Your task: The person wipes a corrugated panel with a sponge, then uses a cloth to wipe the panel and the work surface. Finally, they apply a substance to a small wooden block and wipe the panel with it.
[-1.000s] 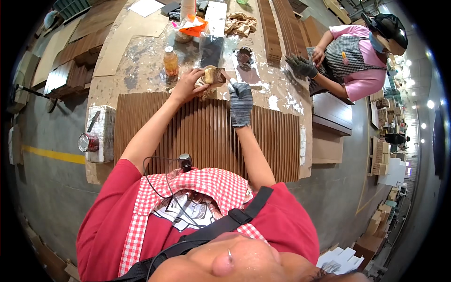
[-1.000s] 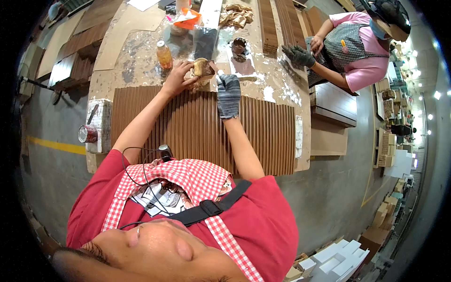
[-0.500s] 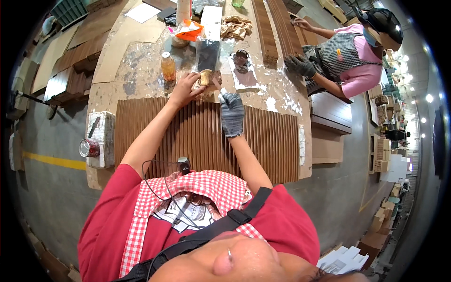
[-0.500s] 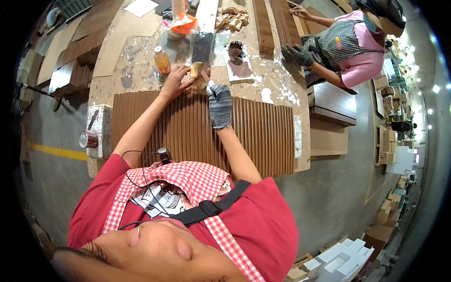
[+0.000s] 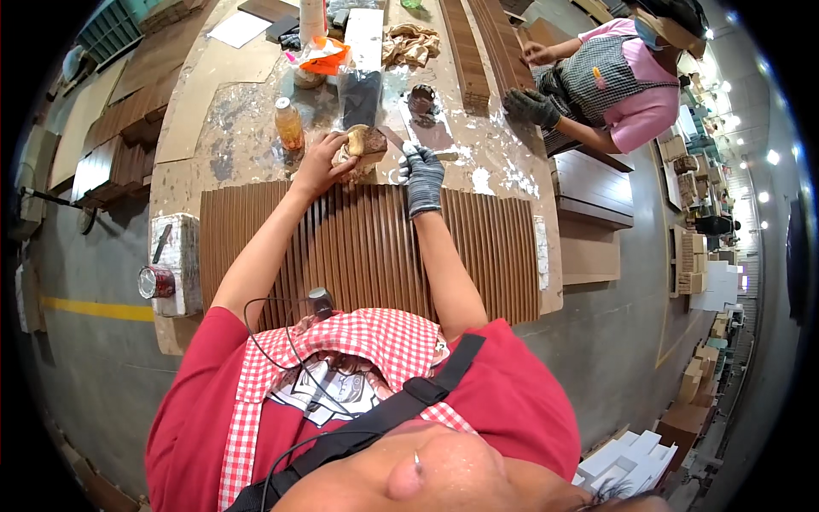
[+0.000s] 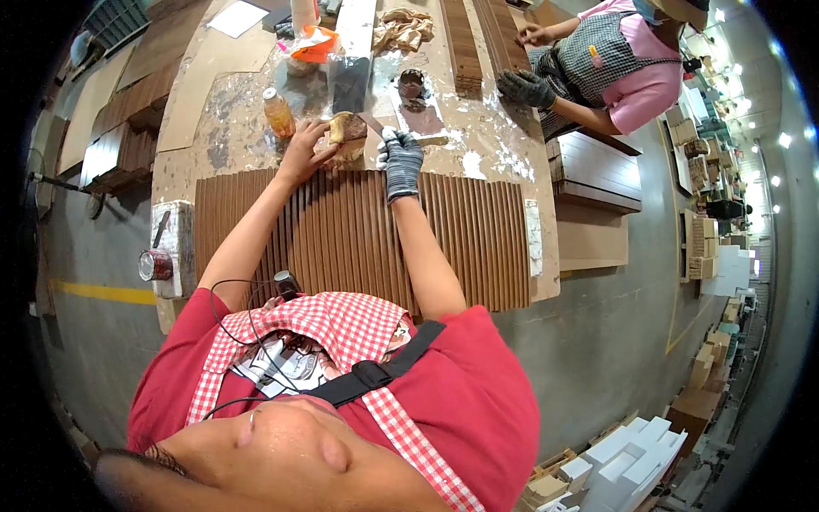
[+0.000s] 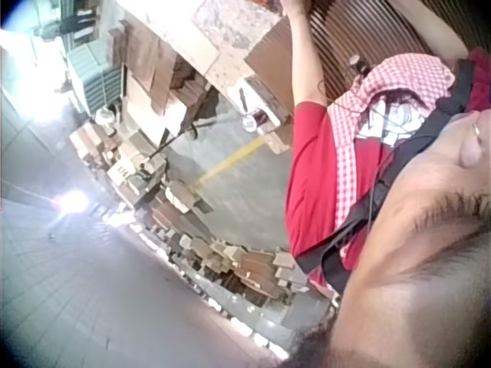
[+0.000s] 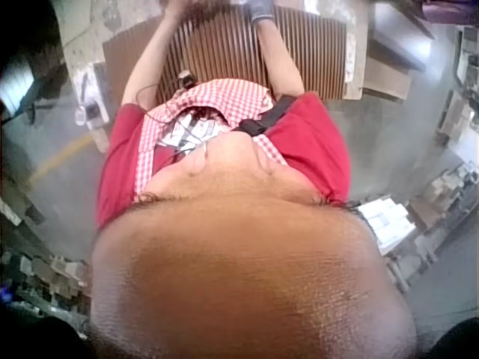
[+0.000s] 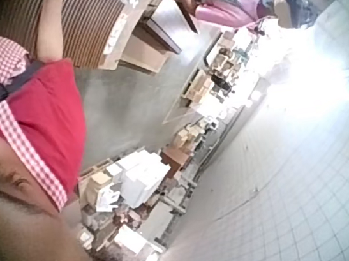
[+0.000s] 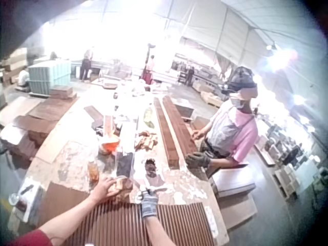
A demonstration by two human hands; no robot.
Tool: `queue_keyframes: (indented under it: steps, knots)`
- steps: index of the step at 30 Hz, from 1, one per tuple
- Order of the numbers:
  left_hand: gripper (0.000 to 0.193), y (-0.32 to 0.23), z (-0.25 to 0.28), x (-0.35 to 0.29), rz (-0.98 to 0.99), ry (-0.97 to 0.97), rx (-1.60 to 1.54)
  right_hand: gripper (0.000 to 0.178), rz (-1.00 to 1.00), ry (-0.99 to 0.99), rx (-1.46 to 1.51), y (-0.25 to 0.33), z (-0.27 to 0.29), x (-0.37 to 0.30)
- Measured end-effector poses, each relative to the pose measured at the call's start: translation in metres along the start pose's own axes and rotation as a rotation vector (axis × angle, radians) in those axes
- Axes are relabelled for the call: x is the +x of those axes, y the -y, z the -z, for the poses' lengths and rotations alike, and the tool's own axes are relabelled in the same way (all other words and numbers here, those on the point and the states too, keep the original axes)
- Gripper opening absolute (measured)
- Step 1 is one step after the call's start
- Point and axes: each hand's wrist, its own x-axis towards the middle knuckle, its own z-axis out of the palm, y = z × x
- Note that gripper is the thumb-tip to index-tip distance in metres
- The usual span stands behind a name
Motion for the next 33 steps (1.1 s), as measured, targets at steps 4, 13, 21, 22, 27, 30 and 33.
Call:
queue_keyframes:
  steps: [4,13,21,22,27,30,33]
  knots:
    - [0.047,0.002,-0.001,-0.001,0.008,0.019,0.004,0.011,-0.082,0.140,-0.105,0.001,-0.001,-0.003]
    - [0.049,0.002,-0.001,0.000,0.024,0.023,0.004,0.012,0.064,0.040,-0.098,0.007,0.012,0.041]
    - [0.054,-0.002,0.001,-0.001,0.031,0.036,0.041,0.021,0.508,-0.207,-0.725,0.015,0.045,0.178]
    - [0.054,-0.004,0.002,-0.001,0.027,0.036,0.029,0.023,0.492,-0.190,-0.845,0.015,0.047,0.190]
    - [0.053,-0.007,0.004,-0.002,0.011,0.027,-0.006,0.021,0.625,-0.164,-1.149,0.016,0.034,0.218]
    - [0.050,-0.005,0.002,-0.003,-0.001,-0.035,0.021,0.025,0.463,-0.055,-1.217,0.023,0.019,0.214]
    - [0.051,0.000,-0.002,-0.005,0.061,-0.046,-0.050,0.038,0.435,-0.186,-1.556,0.032,0.001,0.193]
